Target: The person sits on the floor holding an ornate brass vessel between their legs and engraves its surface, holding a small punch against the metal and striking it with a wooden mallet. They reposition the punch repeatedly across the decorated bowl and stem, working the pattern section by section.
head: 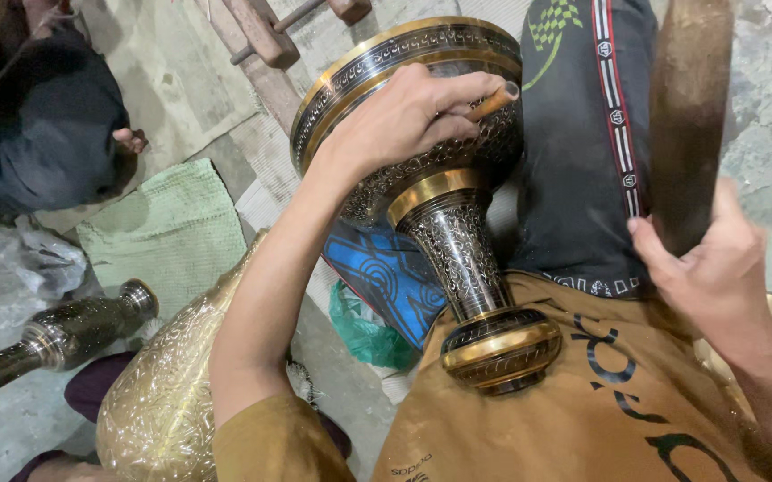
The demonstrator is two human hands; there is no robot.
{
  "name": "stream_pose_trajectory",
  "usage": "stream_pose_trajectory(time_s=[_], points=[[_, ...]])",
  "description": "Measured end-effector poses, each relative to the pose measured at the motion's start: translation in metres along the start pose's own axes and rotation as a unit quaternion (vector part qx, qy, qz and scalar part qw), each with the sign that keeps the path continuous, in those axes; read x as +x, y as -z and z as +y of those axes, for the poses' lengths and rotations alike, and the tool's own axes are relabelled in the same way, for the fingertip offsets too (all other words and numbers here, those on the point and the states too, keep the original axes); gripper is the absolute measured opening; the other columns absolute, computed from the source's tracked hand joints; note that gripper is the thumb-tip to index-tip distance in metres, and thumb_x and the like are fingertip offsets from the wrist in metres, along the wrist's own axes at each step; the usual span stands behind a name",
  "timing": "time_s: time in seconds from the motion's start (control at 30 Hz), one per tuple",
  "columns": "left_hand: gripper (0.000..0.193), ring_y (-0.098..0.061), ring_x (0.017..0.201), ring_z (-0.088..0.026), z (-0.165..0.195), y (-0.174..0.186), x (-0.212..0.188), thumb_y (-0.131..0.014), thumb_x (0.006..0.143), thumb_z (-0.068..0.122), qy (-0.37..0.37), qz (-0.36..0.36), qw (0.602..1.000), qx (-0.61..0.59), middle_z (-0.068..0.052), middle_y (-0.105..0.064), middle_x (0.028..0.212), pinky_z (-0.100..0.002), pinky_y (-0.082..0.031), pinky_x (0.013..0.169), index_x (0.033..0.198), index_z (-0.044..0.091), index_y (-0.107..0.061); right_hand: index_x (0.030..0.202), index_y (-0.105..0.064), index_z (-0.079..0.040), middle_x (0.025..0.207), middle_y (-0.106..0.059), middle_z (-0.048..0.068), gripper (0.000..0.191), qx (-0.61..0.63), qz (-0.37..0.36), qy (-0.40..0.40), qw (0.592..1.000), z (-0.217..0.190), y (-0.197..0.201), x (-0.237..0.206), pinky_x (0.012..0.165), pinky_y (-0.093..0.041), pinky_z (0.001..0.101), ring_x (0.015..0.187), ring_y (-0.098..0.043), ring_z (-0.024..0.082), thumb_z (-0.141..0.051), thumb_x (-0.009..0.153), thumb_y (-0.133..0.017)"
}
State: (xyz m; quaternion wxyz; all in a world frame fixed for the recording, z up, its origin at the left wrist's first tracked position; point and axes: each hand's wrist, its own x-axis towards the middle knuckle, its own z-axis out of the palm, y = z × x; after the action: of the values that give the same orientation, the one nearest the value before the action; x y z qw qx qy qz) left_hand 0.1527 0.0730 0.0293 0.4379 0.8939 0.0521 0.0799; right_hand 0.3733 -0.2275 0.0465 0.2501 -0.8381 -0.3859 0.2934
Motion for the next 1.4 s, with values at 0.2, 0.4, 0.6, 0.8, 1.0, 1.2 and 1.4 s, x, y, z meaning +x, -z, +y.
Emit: stream_pose_trajectory(time_s=[0.2,0.4,0.6,0.8,1.0,1.2,1.4], points=[[0.038,-0.072,0.089,-0.036,0.010,-0.001,-0.010,-0.073,0.099,0.010,0.020,0.000,1.000,-0.016,-0.013,-0.075,0.096,-0.043,-0.056,0.074,0.133,0.009,-0.056,0.136,-0.067,-0.016,0.078,-0.070,0.018,0.041,-0.146,-0.054,0.039,0.987,0.010,-0.004,-0.003,0.069,-0.053,0.0445,0.075,-0.070,0.037,-0.022,0.096,-0.075],[0.032,-0.070,0.088,-0.039,0.009,-0.005,-0.013,-0.070,0.099,0.011,-0.010,-0.040,0.999,-0.013,-0.015,-0.075,0.102,-0.046,-0.055,0.075,0.130,0.011,-0.061,0.143,-0.060,-0.013,0.084,-0.070,0.021,0.063,-0.153,-0.094,0.089,0.980,0.025,-0.028,0.000,0.072,-0.054,0.0491,0.081,-0.069,0.043,-0.021,0.083,-0.077],[0.033,-0.071,0.085,-0.038,0.007,-0.006,-0.009,-0.071,0.099,0.013,0.003,-0.042,0.999,0.017,-0.014,-0.074,0.096,-0.046,-0.054,0.073,0.130,0.015,-0.062,0.142,-0.061,-0.015,0.089,-0.072,0.019,0.052,-0.142,-0.041,0.067,0.987,0.021,-0.026,-0.013,0.073,-0.055,0.0453,0.082,-0.072,0.037,-0.017,0.092,-0.074],[0.021,-0.068,0.081,-0.039,0.010,-0.003,-0.009,-0.072,0.103,0.019,0.079,-0.102,0.989,0.069,-0.015,-0.070,0.081,-0.048,-0.050,0.069,0.122,0.017,-0.065,0.141,-0.062,-0.015,0.099,-0.074,0.018,0.054,-0.154,-0.022,0.092,0.983,0.014,-0.021,-0.029,0.073,-0.054,0.0448,0.081,-0.072,0.036,-0.013,0.090,-0.077],[0.028,-0.067,0.079,-0.041,0.011,-0.001,-0.005,-0.070,0.100,0.015,0.019,-0.071,0.997,0.022,-0.015,-0.071,0.085,-0.049,-0.050,0.068,0.127,0.017,-0.063,0.141,-0.061,-0.011,0.096,-0.073,0.020,0.054,-0.138,-0.011,0.066,0.988,0.025,-0.027,-0.038,0.072,-0.054,0.0473,0.082,-0.070,0.041,-0.014,0.090,-0.079],[0.032,-0.067,0.077,-0.041,0.014,-0.001,-0.004,-0.071,0.097,0.015,0.044,-0.073,0.996,0.035,-0.015,-0.071,0.082,-0.049,-0.051,0.067,0.128,0.019,-0.065,0.139,-0.059,-0.010,0.098,-0.072,0.019,0.047,-0.107,-0.001,0.101,0.989,0.043,-0.027,-0.045,0.073,-0.054,0.0435,0.087,-0.071,0.039,-0.017,0.096,-0.077],[0.032,-0.067,0.079,-0.040,0.016,0.001,-0.003,-0.071,0.098,0.014,0.022,-0.068,0.997,0.012,-0.015,-0.072,0.088,-0.048,-0.052,0.068,0.128,0.019,-0.065,0.141,-0.059,-0.009,0.094,-0.070,0.020,0.052,-0.075,0.009,0.080,0.994,0.044,-0.031,-0.044,0.071,-0.054,0.0439,0.085,-0.070,0.040,-0.018,0.094,-0.079]])
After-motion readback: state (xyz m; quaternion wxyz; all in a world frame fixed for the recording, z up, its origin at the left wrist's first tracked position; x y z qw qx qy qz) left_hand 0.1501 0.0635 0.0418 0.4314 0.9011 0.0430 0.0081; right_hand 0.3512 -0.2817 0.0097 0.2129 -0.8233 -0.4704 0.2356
